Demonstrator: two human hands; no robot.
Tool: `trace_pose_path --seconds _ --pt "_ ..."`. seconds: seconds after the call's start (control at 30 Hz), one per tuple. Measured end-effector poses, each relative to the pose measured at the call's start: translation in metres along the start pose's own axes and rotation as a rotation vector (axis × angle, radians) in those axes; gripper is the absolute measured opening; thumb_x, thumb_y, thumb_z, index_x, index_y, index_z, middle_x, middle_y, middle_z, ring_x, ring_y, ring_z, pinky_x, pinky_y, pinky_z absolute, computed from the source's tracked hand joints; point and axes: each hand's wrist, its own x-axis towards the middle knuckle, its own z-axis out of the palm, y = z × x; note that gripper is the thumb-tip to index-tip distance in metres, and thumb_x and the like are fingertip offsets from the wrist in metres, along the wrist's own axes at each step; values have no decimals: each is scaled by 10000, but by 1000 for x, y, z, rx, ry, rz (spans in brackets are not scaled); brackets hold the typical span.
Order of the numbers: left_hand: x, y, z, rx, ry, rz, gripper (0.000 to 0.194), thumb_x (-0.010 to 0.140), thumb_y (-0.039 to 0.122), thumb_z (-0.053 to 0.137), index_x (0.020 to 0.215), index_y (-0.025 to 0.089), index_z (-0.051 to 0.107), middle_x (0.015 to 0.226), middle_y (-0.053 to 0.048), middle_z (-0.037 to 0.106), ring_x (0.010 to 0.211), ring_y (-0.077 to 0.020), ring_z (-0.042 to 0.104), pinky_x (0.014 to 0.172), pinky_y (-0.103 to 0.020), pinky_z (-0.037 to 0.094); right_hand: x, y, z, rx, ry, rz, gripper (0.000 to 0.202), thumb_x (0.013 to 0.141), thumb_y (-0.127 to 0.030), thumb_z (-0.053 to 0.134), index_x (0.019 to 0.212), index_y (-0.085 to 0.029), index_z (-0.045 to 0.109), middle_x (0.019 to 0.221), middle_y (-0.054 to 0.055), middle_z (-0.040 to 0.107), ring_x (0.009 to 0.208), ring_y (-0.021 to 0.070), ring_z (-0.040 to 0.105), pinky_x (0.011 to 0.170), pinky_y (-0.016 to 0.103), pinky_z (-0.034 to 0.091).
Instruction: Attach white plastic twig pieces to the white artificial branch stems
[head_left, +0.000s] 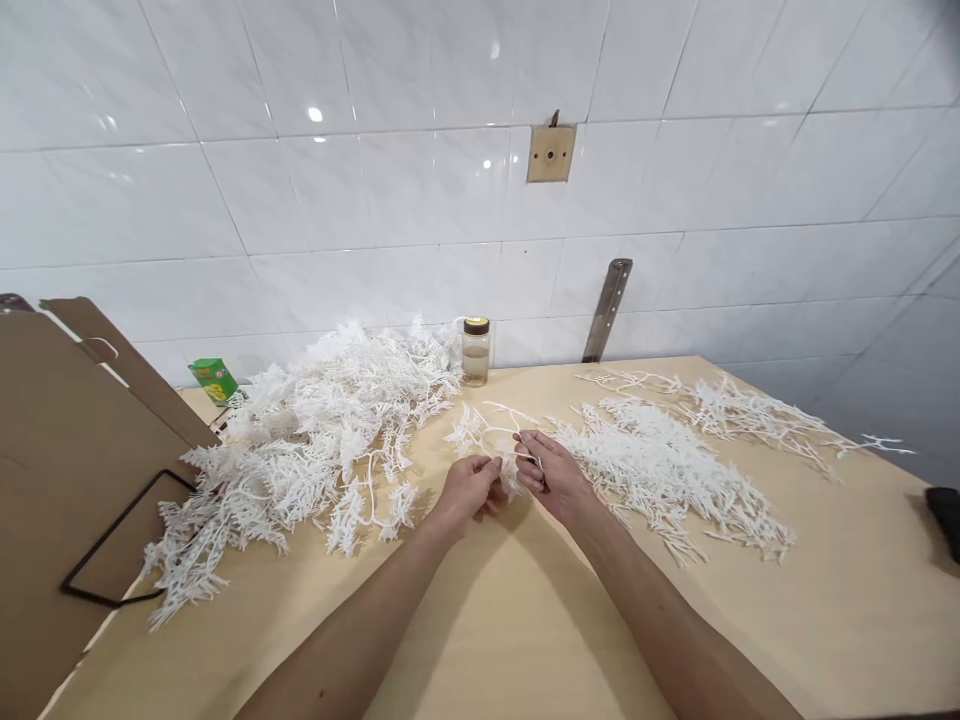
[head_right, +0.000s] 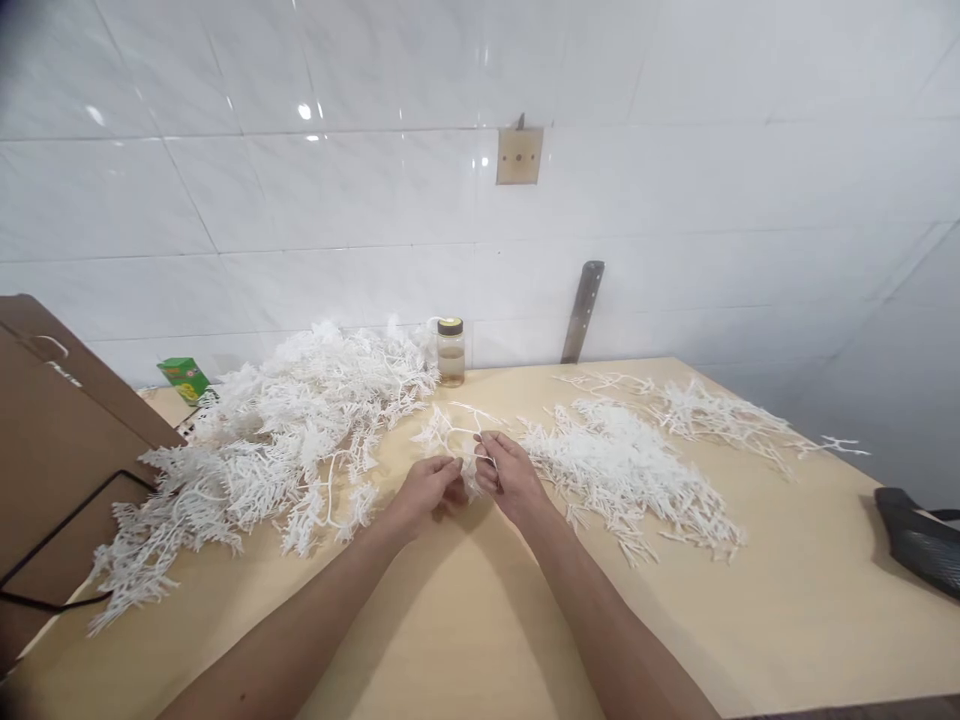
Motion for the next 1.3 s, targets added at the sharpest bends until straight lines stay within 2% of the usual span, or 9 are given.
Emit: trace_pose_path --seconds 0.17,0.3,0.4,0.53,0.73,0.93,1.13,1.2,1.3 --pt "9 -3 -4 -192 49 -55 373 714 512 712 713 177 549 473 57 463 356 -55 332 374 -206 194 -3 -1 2 99 -75 109 334 679 -345 844 831 -173 602 621 -62 462 410 6 237 336 139 166" --pt "9 -6 -17 -206 38 2 376 677 504 745 729 159 603 496 54 467 395 -55 349 404 -209 218 0 -3 -7 15 -43 124 349 695 -410 827 872 -170 646 633 -60 484 416 8 204 341 158 166" --pt "4 -8 -28 -226 28 110 403 684 525 745 696 147 607 562 26 528 474 -69 437 466 -208 305 6 -2 -18 -163 -15 78 369 719 -487 784 854 -172 649 627 -53 509 418 20 203 354 183 184" --pt "0 -8 -40 -350 -59 120 434 706 552 736 706 144 587 612 -2 579 532 -97 526 518 -221 374 11 4 -29 -531 55 -93 378 769 -534 692 712 -172 599 757 10 617 462 53 364 388 207 285" --pt "1 -10 -49 -576 -169 68 381 686 445 790 822 137 610 664 30 557 396 -29 415 389 -195 237 13 17 -28 -1066 136 -259 290 876 -445 511 764 -200 619 655 12 649 523 139 526 514 260 405" --pt "5 -18 -44 -607 -106 6 384 670 431 809 795 125 615 662 11 575 472 -73 518 449 -214 405 11 25 -20 -1373 1 -368 209 870 -325 519 779 -222 677 708 9 695 651 173 616 653 285 424" --pt "7 -16 -42 -592 -59 45 400 736 505 733 731 139 572 639 0 591 423 -84 521 431 -223 380 9 18 -17 -1495 -144 -428 408 970 -366 381 690 -211 635 671 32 660 628 172 589 618 275 413" --pt "5 -14 -42 -585 -38 56 413 743 525 718 719 143 563 606 8 571 425 -85 518 436 -219 372 14 17 -25 -1491 -93 -463 372 981 -319 349 831 -201 669 807 59 706 735 188 631 694 287 451" --pt "3 -11 -41 -550 0 30 437 736 559 709 721 151 553 594 19 554 391 -64 459 391 -207 291 24 14 -45 -1576 120 -479 299 941 -207 379 1000 -163 668 1050 124 706 986 230 635 882 331 454"
